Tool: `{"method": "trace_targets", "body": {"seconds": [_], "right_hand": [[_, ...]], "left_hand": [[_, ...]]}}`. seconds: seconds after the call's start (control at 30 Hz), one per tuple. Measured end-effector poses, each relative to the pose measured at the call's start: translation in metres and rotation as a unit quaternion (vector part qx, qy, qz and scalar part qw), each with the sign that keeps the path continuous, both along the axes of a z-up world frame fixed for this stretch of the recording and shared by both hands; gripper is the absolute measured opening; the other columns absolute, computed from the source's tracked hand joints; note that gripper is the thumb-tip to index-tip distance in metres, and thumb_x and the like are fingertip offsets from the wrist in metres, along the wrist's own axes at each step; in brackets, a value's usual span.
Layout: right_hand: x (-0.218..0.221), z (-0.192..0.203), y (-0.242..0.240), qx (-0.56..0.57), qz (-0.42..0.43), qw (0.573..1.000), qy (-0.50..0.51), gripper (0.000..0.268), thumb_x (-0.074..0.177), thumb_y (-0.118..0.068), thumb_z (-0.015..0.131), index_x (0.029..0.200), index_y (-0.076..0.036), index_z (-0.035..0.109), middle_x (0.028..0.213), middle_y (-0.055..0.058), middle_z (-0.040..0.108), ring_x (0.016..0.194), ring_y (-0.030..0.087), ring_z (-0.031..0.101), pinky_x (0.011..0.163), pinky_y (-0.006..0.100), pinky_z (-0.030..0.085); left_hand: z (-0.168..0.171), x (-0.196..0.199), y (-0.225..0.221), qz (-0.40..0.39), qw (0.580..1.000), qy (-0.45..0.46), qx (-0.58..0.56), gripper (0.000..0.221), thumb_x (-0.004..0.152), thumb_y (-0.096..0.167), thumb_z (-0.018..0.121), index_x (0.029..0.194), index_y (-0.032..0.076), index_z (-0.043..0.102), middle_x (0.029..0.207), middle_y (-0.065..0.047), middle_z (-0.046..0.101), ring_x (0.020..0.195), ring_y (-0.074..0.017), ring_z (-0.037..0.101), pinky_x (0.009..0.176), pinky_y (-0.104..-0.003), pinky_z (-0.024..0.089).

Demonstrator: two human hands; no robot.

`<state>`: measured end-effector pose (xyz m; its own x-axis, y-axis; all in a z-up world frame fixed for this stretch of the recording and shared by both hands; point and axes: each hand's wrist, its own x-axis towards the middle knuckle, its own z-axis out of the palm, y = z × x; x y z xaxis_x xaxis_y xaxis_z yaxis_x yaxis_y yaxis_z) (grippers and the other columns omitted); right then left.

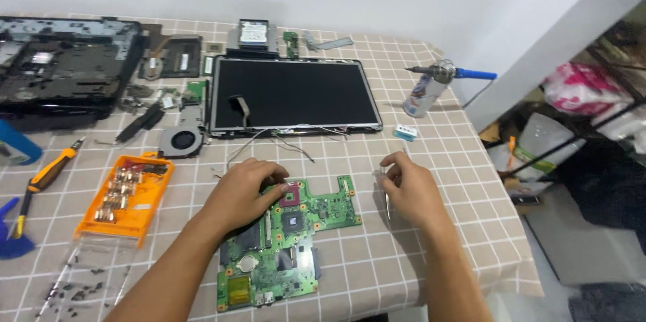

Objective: Repairing a laptop motherboard by soldering components and manipulating internal connectors.

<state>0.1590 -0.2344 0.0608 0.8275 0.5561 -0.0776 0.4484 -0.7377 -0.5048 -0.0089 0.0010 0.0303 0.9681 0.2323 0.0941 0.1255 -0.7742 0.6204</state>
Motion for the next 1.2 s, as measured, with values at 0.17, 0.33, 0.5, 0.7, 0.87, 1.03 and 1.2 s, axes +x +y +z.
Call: {"method": "trace_targets", "body": {"seconds": [0.17, 0.33, 0.5, 0.7, 0.87, 1.03, 1.2], "right_hand": [[-0.013, -0.022, -0.021, 0.029, -0.081, 0.993, -0.076, 0.021, 0.084, -0.015, 0.064, 0.105, -0.013, 0.066, 0.088, 0.011, 0.072, 0.087, 0.028, 0.067, 0.078, 0.037, 0.051], [-0.031, -0.041, -0.029, 0.049, -0.049, 0.971, -0.229, 0.015, 0.084, -0.017, 0.068, 0.099, -0.014, 0.070, 0.095, 0.009, 0.067, 0.093, 0.028, 0.063, 0.082, 0.038, 0.048], [-0.070, -0.053, -0.010, 0.101, 0.110, 0.970, -0.193, 0.024, 0.085, -0.032, 0.065, 0.105, -0.021, 0.072, 0.110, 0.009, 0.060, 0.105, 0.029, 0.056, 0.090, 0.042, 0.041], [-0.089, -0.050, 0.006, 0.002, 0.104, 0.984, -0.147, 0.046, 0.086, -0.054, 0.052, 0.124, -0.031, 0.064, 0.125, 0.004, 0.050, 0.116, 0.025, 0.043, 0.089, 0.046, 0.034], [-0.095, -0.055, 0.007, -0.045, 0.100, 0.976, -0.189, 0.053, 0.086, -0.061, 0.045, 0.127, -0.031, 0.061, 0.129, 0.007, 0.049, 0.118, 0.028, 0.044, 0.084, 0.049, 0.039], [-0.101, -0.058, 0.010, -0.033, 0.088, 0.971, -0.220, 0.051, 0.086, -0.060, 0.047, 0.122, -0.029, 0.064, 0.130, 0.007, 0.052, 0.118, 0.028, 0.046, 0.081, 0.050, 0.043], [-0.102, -0.054, 0.014, -0.071, 0.081, 0.976, -0.192, 0.055, 0.087, -0.063, 0.039, 0.129, -0.031, 0.057, 0.134, 0.008, 0.047, 0.119, 0.030, 0.043, 0.085, 0.052, 0.041]], "left_hand": [[-0.007, 0.001, -0.002, -0.017, 1.000, -0.002, 0.018, 0.022, 0.082, 0.023, 0.067, 0.103, 0.017, 0.069, 0.093, -0.004, 0.071, 0.096, -0.0267, 0.064, 0.087, -0.040, 0.047], [-0.003, -0.001, -0.005, -0.027, 0.999, -0.006, 0.042, 0.021, 0.082, 0.025, 0.068, 0.102, 0.018, 0.069, 0.094, -0.003, 0.071, 0.097, -0.0264, 0.063, 0.087, -0.041, 0.047], [-0.005, 0.000, -0.008, -0.044, 0.995, 0.003, 0.086, 0.026, 0.081, 0.035, 0.068, 0.104, 0.023, 0.069, 0.101, 0.001, 0.066, 0.100, -0.0240, 0.058, 0.088, -0.040, 0.045], [-0.016, 0.003, -0.004, -0.061, 0.996, 0.011, 0.068, 0.025, 0.085, 0.038, 0.064, 0.104, 0.022, 0.067, 0.105, 0.003, 0.062, 0.100, -0.0205, 0.053, 0.084, -0.041, 0.040], [-0.015, 0.004, -0.005, -0.054, 0.996, 0.025, 0.066, 0.025, 0.084, 0.038, 0.065, 0.104, 0.023, 0.068, 0.105, 0.005, 0.062, 0.100, -0.0196, 0.052, 0.084, -0.040, 0.040], [-0.019, 0.002, -0.003, -0.049, 0.996, 0.014, 0.069, 0.023, 0.084, 0.039, 0.066, 0.101, 0.024, 0.070, 0.101, 0.007, 0.061, 0.097, -0.0189, 0.052, 0.083, -0.040, 0.038], [-0.019, 0.004, -0.004, -0.044, 0.996, 0.012, 0.076, 0.023, 0.083, 0.040, 0.067, 0.101, 0.024, 0.070, 0.103, 0.007, 0.062, 0.097, -0.0190, 0.052, 0.083, -0.040, 0.039]]}}
